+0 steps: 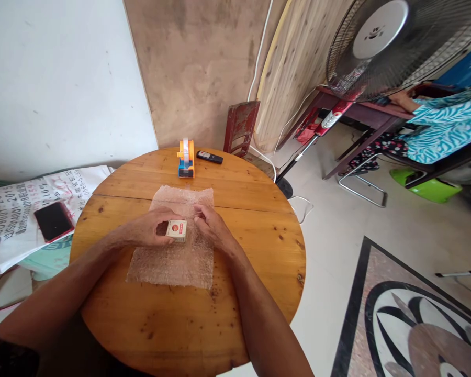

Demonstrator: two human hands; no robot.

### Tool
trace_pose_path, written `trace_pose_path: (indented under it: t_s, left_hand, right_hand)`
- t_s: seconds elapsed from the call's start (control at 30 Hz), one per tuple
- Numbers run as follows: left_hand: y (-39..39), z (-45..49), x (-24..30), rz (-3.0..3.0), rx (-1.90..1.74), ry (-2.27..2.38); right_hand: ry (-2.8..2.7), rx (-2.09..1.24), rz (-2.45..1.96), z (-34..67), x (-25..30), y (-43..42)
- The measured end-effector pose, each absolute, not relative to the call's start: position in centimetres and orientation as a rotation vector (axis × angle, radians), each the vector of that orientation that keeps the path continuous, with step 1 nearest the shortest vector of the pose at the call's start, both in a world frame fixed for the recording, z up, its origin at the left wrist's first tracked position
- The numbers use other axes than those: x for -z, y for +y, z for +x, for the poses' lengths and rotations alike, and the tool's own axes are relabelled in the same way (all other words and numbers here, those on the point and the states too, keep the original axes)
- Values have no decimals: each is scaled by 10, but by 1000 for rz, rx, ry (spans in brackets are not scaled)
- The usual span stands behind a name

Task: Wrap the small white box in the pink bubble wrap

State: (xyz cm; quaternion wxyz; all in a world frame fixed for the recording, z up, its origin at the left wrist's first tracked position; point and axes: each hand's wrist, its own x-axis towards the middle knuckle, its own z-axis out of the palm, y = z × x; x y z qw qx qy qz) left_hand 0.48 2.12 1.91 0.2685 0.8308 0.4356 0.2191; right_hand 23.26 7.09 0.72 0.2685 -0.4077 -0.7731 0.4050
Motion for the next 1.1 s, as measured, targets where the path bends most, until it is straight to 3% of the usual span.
trace_pose_path:
  t_s: [0.57, 0.8, 1.1]
  left_hand:
    - [19, 3, -27, 2296, -526, 1193]
    - [-32, 0, -60, 2563, -469, 1392]
    - [-81, 26, -23, 2639, -301, 1503]
  right_hand:
    - [-2175, -1010, -1097, 233, -6, 72]
    - [-2215, -967, -1062, 231, -8, 71]
    - [-2245, -934, -1031, 233, -13, 71]
